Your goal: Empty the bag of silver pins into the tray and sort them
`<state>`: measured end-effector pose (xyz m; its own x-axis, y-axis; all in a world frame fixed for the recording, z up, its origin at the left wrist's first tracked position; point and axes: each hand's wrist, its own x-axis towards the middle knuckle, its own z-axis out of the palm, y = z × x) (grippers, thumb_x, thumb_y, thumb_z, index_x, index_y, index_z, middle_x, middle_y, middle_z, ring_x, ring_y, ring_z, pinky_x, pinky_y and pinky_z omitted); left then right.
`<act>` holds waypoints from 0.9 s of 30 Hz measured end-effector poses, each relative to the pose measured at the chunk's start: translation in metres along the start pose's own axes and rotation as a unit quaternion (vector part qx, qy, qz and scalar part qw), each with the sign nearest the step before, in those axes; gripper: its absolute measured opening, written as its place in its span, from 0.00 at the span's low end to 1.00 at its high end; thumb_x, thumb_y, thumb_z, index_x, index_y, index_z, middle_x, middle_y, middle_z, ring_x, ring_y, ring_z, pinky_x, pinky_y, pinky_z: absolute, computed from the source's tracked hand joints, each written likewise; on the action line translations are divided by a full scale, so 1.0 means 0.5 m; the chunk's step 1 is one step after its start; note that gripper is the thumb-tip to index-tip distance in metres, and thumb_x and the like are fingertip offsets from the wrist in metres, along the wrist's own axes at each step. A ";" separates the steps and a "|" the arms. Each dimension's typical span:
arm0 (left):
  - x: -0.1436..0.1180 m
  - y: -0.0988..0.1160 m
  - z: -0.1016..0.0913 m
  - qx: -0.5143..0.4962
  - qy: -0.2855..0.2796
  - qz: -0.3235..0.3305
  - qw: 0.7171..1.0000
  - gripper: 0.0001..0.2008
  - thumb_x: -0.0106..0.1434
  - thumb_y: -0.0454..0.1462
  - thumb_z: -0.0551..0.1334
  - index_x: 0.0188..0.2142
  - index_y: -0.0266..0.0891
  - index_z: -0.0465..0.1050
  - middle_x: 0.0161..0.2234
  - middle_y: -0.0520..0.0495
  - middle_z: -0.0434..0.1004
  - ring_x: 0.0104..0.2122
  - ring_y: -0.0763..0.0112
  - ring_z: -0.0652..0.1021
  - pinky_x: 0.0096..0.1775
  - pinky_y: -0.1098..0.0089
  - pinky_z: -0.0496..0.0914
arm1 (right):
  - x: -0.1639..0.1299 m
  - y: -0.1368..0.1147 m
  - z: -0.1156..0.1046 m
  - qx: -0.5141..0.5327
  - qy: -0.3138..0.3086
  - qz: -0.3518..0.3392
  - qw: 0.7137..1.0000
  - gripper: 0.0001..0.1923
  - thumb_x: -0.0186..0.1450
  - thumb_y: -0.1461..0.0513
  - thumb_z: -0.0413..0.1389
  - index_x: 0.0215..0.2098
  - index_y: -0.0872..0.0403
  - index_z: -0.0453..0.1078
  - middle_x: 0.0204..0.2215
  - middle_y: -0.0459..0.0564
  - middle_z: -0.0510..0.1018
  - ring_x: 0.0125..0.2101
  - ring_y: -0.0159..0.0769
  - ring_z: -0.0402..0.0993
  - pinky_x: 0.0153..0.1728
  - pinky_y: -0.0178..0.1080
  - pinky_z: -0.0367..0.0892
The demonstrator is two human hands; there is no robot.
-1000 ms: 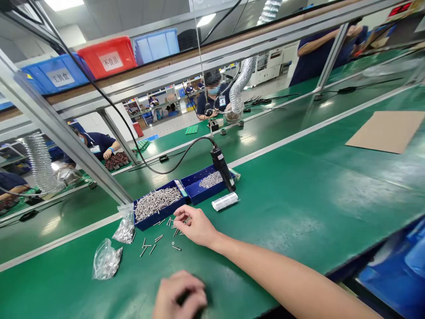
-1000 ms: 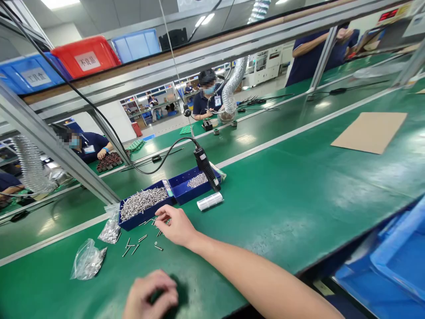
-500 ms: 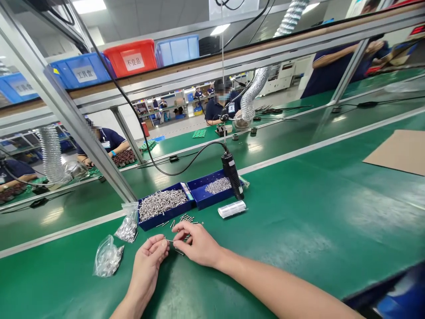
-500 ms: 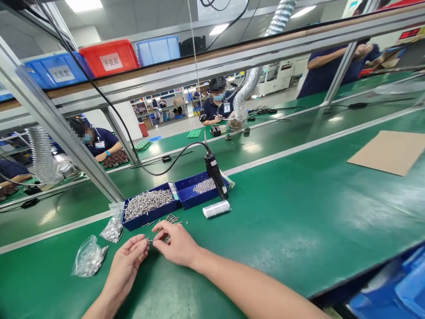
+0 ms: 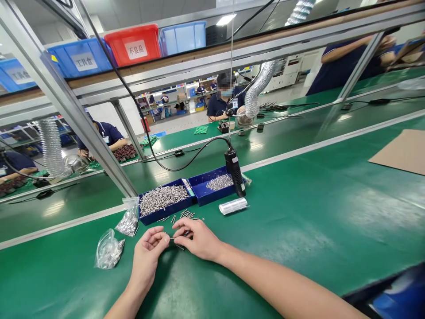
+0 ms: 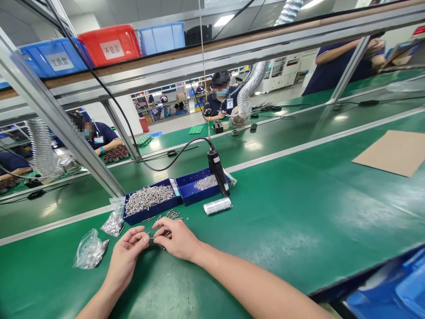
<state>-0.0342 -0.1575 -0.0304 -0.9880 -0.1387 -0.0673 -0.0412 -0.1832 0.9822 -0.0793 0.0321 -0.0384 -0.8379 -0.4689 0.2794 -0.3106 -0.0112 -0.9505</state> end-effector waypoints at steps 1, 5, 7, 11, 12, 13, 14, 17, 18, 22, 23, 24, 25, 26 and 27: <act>-0.001 0.001 0.000 0.019 -0.003 0.016 1.000 0.25 0.54 0.40 0.76 0.47 0.34 0.71 0.32 0.49 0.81 0.32 0.74 0.79 0.40 0.76 0.74 | 0.000 0.003 0.001 0.009 0.001 0.008 1.000 0.13 0.62 0.64 0.61 0.46 0.53 0.71 0.33 0.47 0.82 0.30 0.33 0.78 0.33 0.34 0.74; -0.004 0.001 -0.002 0.083 -0.011 0.050 0.995 0.24 0.55 0.42 0.75 0.47 0.35 0.72 0.35 0.44 0.84 0.37 0.67 0.82 0.44 0.71 0.76 | 0.000 0.000 0.000 0.006 -0.009 0.014 1.000 0.14 0.62 0.62 0.61 0.47 0.54 0.71 0.35 0.48 0.81 0.33 0.34 0.78 0.32 0.33 0.73; -0.004 -0.002 -0.004 0.110 -0.006 0.061 0.992 0.23 0.55 0.43 0.74 0.46 0.36 0.73 0.35 0.43 0.84 0.37 0.64 0.82 0.44 0.69 0.77 | 0.000 -0.011 -0.006 -0.049 -0.024 -0.014 0.998 0.14 0.62 0.61 0.63 0.46 0.53 0.74 0.36 0.49 0.80 0.33 0.33 0.77 0.32 0.33 0.72; 0.000 -0.018 -0.006 0.121 -0.014 0.066 0.990 0.22 0.55 0.43 0.74 0.46 0.36 0.73 0.35 0.42 0.84 0.37 0.62 0.83 0.45 0.67 0.77 | 0.001 -0.038 -0.025 -0.235 -0.039 -0.092 0.967 0.06 0.63 0.61 0.62 0.37 0.53 0.79 0.27 0.46 0.78 0.28 0.31 0.72 0.31 0.33 0.65; 0.001 -0.022 -0.006 0.120 -0.018 0.062 0.991 0.22 0.55 0.44 0.74 0.46 0.36 0.73 0.35 0.42 0.85 0.37 0.62 0.83 0.45 0.66 0.78 | 0.001 -0.042 -0.028 -0.270 -0.043 -0.094 0.957 0.05 0.63 0.61 0.61 0.36 0.53 0.80 0.26 0.45 0.77 0.28 0.32 0.72 0.31 0.33 0.64; 0.003 -0.025 -0.006 0.120 -0.022 0.057 0.991 0.23 0.55 0.44 0.74 0.46 0.36 0.73 0.35 0.42 0.85 0.37 0.61 0.83 0.44 0.66 0.78 | 0.001 -0.045 -0.031 -0.296 -0.050 -0.089 0.950 0.05 0.63 0.62 0.61 0.35 0.52 0.80 0.25 0.45 0.78 0.28 0.32 0.72 0.31 0.34 0.63; 0.004 -0.028 -0.006 0.122 -0.028 0.052 0.991 0.23 0.55 0.44 0.74 0.46 0.36 0.73 0.35 0.41 0.85 0.37 0.61 0.83 0.44 0.65 0.78 | 0.001 -0.046 -0.034 -0.317 -0.060 -0.081 0.943 0.06 0.63 0.62 0.60 0.35 0.51 0.80 0.26 0.45 0.79 0.29 0.32 0.73 0.32 0.34 0.63; 0.008 -0.030 -0.008 0.153 -0.053 0.057 0.985 0.23 0.58 0.46 0.71 0.48 0.36 0.72 0.37 0.41 0.85 0.38 0.58 0.83 0.45 0.61 0.78 | -0.001 -0.047 -0.040 -0.373 -0.095 -0.062 0.921 0.06 0.63 0.60 0.59 0.33 0.51 0.79 0.29 0.45 0.81 0.31 0.34 0.75 0.32 0.34 0.62; 0.009 -0.029 -0.010 0.185 -0.063 0.071 0.978 0.23 0.59 0.46 0.69 0.50 0.37 0.72 0.38 0.41 0.85 0.39 0.58 0.83 0.46 0.60 0.78 | -0.001 -0.048 -0.043 -0.398 -0.103 -0.053 0.910 0.07 0.63 0.60 0.58 0.32 0.51 0.79 0.28 0.45 0.81 0.31 0.35 0.75 0.31 0.35 0.61; 0.016 -0.018 -0.020 0.354 -0.110 0.169 0.913 0.22 0.65 0.41 0.63 0.59 0.46 0.70 0.41 0.46 0.85 0.47 0.57 0.81 0.55 0.55 0.72 | -0.003 -0.053 -0.051 -0.484 -0.099 -0.016 0.869 0.08 0.64 0.61 0.56 0.31 0.52 0.77 0.31 0.49 0.83 0.32 0.40 0.77 0.31 0.37 0.60; 0.016 -0.015 -0.021 0.377 -0.125 0.184 0.899 0.23 0.65 0.39 0.62 0.60 0.48 0.70 0.42 0.46 0.85 0.48 0.57 0.80 0.55 0.56 0.71 | -0.004 -0.054 -0.049 -0.486 -0.097 -0.016 0.869 0.08 0.65 0.61 0.56 0.32 0.52 0.77 0.33 0.49 0.83 0.33 0.41 0.77 0.32 0.37 0.60; 0.014 -0.011 -0.022 0.390 -0.140 0.192 0.890 0.24 0.65 0.38 0.61 0.61 0.50 0.70 0.42 0.46 0.85 0.48 0.57 0.79 0.54 0.57 0.71 | -0.005 -0.054 -0.046 -0.479 -0.099 -0.020 0.872 0.08 0.65 0.61 0.56 0.33 0.52 0.77 0.33 0.49 0.83 0.34 0.40 0.77 0.32 0.37 0.60; 0.011 -0.008 -0.022 0.398 -0.151 0.195 0.884 0.24 0.66 0.37 0.61 0.61 0.51 0.70 0.43 0.45 0.84 0.49 0.56 0.79 0.53 0.59 0.71 | -0.006 -0.054 -0.041 -0.469 -0.105 -0.026 0.877 0.08 0.66 0.60 0.56 0.34 0.51 0.77 0.33 0.48 0.83 0.34 0.40 0.77 0.31 0.37 0.60; 0.007 -0.005 -0.023 0.403 -0.155 0.195 0.881 0.24 0.66 0.36 0.61 0.61 0.51 0.71 0.43 0.44 0.84 0.49 0.55 0.78 0.52 0.61 0.71 | -0.007 -0.052 -0.036 -0.458 -0.114 -0.033 0.881 0.08 0.66 0.59 0.56 0.34 0.51 0.77 0.33 0.47 0.83 0.33 0.40 0.77 0.31 0.37 0.60; 0.001 -0.003 -0.022 0.409 -0.150 0.193 0.879 0.23 0.65 0.36 0.61 0.60 0.51 0.72 0.44 0.43 0.84 0.49 0.55 0.78 0.51 0.62 0.71 | -0.008 -0.050 -0.030 -0.449 -0.124 -0.038 0.884 0.08 0.65 0.59 0.57 0.34 0.50 0.78 0.32 0.47 0.83 0.33 0.40 0.77 0.30 0.37 0.59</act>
<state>-0.0329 -0.1681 -0.0340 -0.9418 0.2479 0.2269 0.3331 0.5999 0.7274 -0.0748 0.0475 -0.0139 -0.7097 -0.6771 0.1944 -0.6863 0.6024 -0.4075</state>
